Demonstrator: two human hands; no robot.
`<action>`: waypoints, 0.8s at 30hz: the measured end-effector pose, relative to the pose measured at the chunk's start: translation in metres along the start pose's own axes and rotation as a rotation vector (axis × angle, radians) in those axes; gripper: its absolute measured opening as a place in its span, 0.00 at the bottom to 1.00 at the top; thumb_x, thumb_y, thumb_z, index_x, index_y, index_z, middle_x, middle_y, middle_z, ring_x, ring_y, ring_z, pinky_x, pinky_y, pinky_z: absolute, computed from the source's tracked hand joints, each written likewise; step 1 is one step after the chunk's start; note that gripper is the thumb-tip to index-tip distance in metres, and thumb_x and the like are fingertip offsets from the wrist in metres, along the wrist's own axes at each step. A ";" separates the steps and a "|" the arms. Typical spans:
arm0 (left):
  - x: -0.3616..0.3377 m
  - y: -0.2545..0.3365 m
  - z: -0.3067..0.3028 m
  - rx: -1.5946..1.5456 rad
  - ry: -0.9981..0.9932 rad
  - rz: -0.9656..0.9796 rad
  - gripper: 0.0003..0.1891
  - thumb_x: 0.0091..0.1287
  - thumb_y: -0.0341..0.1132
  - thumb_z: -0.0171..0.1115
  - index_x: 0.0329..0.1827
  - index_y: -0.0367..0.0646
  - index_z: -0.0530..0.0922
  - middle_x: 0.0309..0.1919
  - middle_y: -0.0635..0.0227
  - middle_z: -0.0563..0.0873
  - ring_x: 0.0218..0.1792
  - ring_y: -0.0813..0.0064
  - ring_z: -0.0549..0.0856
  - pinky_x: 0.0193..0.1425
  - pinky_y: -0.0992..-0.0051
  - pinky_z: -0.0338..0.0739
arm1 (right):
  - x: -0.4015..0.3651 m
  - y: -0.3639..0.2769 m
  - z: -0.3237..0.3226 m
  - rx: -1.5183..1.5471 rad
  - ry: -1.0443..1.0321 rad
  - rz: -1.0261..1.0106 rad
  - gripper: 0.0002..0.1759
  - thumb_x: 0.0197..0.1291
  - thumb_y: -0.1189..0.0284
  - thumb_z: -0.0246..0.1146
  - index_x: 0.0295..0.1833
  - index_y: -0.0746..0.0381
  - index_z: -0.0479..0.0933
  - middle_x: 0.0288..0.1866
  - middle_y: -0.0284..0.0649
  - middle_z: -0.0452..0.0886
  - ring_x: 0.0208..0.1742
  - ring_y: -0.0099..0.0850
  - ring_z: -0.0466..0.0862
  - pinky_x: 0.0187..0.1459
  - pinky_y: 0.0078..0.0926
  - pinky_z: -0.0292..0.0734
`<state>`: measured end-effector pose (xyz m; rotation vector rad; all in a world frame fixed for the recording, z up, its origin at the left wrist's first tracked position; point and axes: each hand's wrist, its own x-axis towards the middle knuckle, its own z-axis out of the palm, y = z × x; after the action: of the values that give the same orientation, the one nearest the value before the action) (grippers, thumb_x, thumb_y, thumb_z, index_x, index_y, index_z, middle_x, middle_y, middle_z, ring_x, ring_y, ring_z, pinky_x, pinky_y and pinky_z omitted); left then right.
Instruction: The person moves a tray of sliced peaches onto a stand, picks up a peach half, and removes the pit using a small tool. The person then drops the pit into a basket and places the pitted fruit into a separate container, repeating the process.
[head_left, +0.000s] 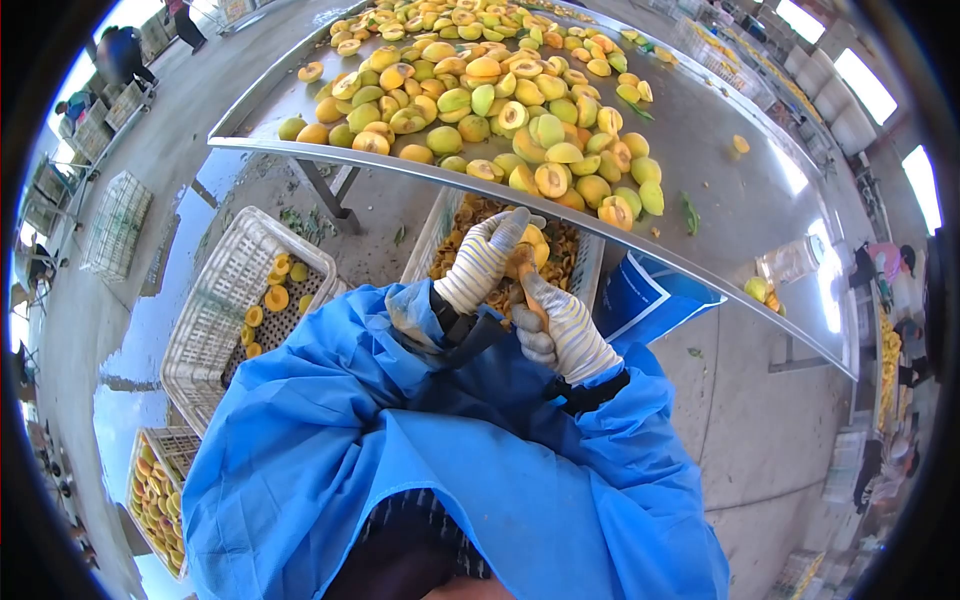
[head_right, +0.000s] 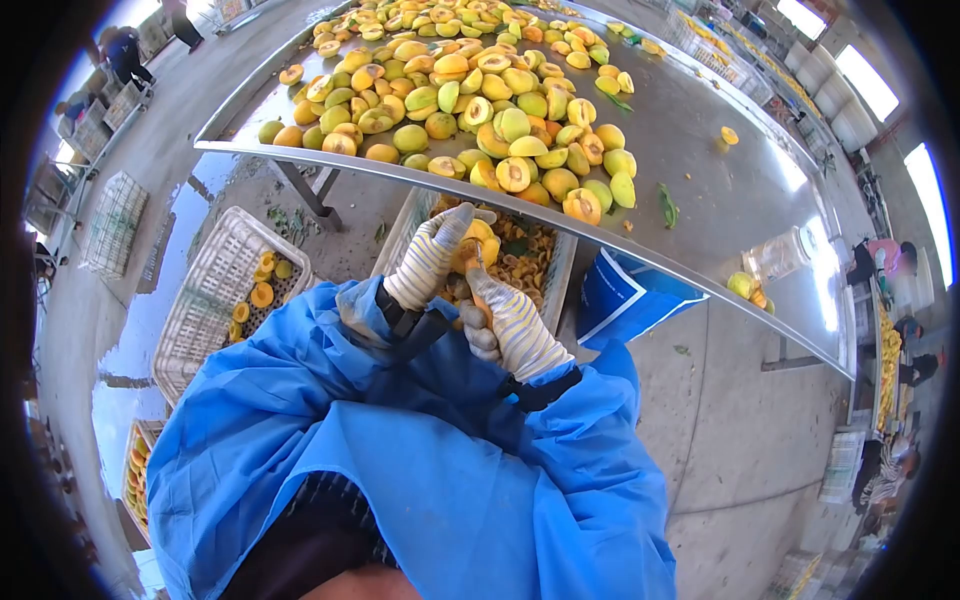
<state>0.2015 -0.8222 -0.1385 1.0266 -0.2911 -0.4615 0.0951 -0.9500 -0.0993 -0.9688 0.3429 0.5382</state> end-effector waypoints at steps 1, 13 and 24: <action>0.002 -0.002 -0.004 -0.015 -0.015 -0.079 0.26 0.71 0.54 0.61 0.54 0.36 0.80 0.37 0.69 0.85 0.35 0.81 0.84 0.40 0.81 0.80 | 0.000 0.001 0.003 -0.046 0.039 -0.011 0.20 0.70 0.47 0.58 0.45 0.53 0.71 0.19 0.27 0.67 0.12 0.18 0.64 0.13 0.17 0.59; 0.006 -0.009 0.005 -0.109 0.058 0.018 0.27 0.71 0.56 0.60 0.56 0.38 0.79 0.41 0.69 0.86 0.40 0.79 0.84 0.47 0.78 0.81 | 0.010 0.002 -0.009 0.303 -0.154 -0.003 0.20 0.70 0.48 0.58 0.41 0.53 0.71 0.19 0.28 0.69 0.11 0.18 0.64 0.11 0.15 0.58; 0.008 -0.014 0.002 -0.239 0.089 -0.056 0.25 0.74 0.54 0.56 0.59 0.42 0.77 0.48 0.68 0.85 0.47 0.76 0.84 0.53 0.75 0.80 | -0.002 -0.005 0.001 0.049 0.024 -0.034 0.21 0.70 0.49 0.59 0.44 0.57 0.74 0.18 0.27 0.67 0.10 0.17 0.62 0.10 0.15 0.54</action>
<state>0.2044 -0.8344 -0.1495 0.8210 -0.1243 -0.4867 0.0966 -0.9515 -0.0947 -0.9325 0.3593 0.4857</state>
